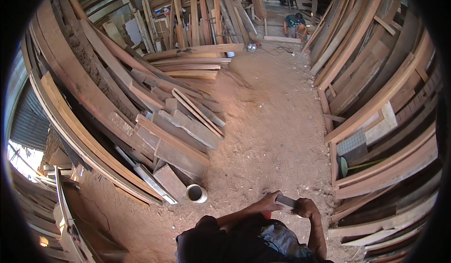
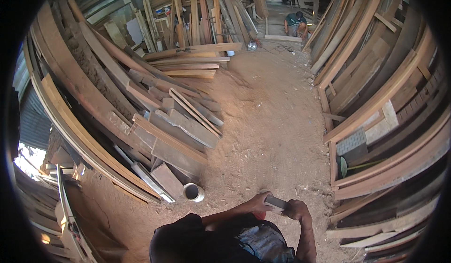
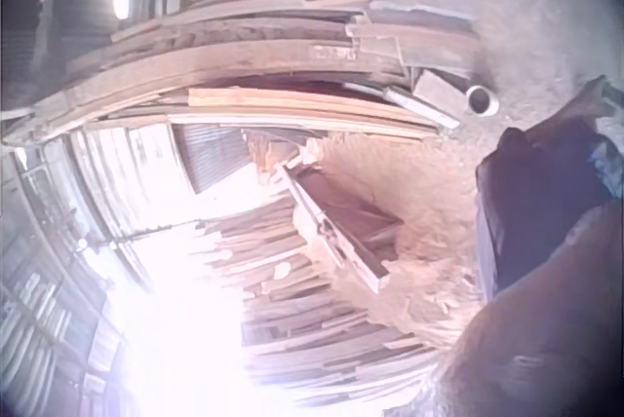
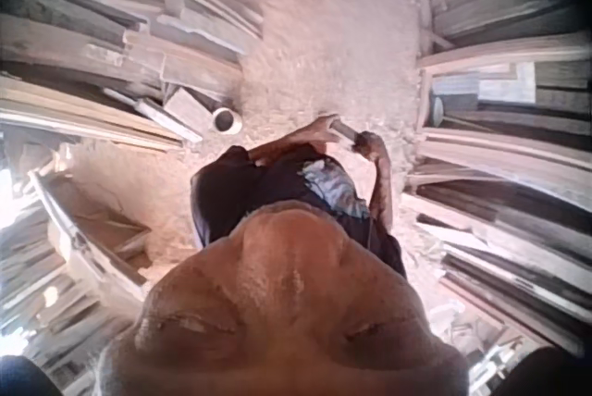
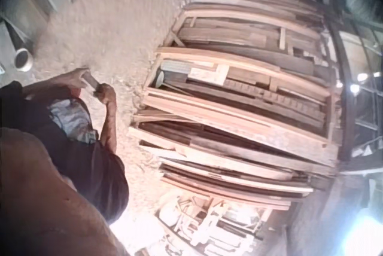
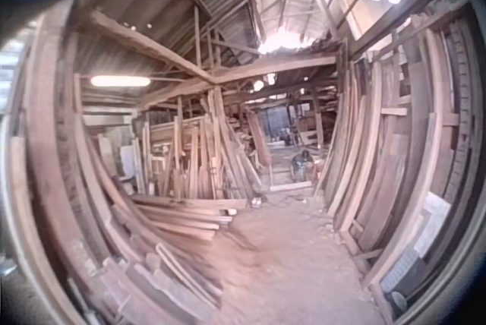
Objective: The person uses a hand saw to cut a rectangular notch into a long wooden plank. They then walk to a workbench, pick up a pencil, and return to mark the plank before continuing to saw the notch.
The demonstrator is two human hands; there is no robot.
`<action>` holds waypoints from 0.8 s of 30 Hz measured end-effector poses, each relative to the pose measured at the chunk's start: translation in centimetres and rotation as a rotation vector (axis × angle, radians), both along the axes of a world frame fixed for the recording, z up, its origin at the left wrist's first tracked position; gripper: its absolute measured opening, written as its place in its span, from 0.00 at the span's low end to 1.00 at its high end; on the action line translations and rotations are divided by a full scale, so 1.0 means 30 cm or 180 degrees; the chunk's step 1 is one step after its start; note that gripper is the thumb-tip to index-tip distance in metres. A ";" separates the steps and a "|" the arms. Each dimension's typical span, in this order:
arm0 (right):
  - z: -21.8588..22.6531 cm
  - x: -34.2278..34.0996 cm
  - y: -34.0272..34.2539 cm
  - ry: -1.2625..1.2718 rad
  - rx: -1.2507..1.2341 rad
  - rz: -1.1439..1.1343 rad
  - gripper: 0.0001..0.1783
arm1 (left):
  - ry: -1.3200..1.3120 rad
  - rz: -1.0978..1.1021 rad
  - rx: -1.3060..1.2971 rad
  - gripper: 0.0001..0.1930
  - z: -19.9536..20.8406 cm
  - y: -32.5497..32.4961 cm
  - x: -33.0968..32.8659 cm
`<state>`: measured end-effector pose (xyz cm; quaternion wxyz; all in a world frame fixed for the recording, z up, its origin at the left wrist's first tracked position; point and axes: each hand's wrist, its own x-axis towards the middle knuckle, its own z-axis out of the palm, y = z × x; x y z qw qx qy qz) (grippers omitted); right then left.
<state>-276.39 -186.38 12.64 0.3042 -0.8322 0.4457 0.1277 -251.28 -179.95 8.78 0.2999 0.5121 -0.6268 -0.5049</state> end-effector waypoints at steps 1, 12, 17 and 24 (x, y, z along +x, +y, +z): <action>0.000 0.018 -0.065 -0.0171 0.0127 -0.0194 0.29 | -0.0281 0.0108 -0.0109 0.28 -0.028 -0.053 0.011; -0.375 -0.314 -0.840 -0.0707 -0.0646 -0.2120 0.39 | -0.0015 0.0394 0.0249 0.25 -0.046 -0.926 0.107; -0.765 -0.509 -1.045 0.0044 0.0281 -0.2416 0.41 | 0.0070 0.0112 -0.0056 0.26 -0.058 -1.295 0.163; -0.831 -0.357 -1.487 0.0027 0.0981 -0.1978 0.34 | -0.0587 0.1095 -0.0529 0.27 -0.191 -1.651 0.253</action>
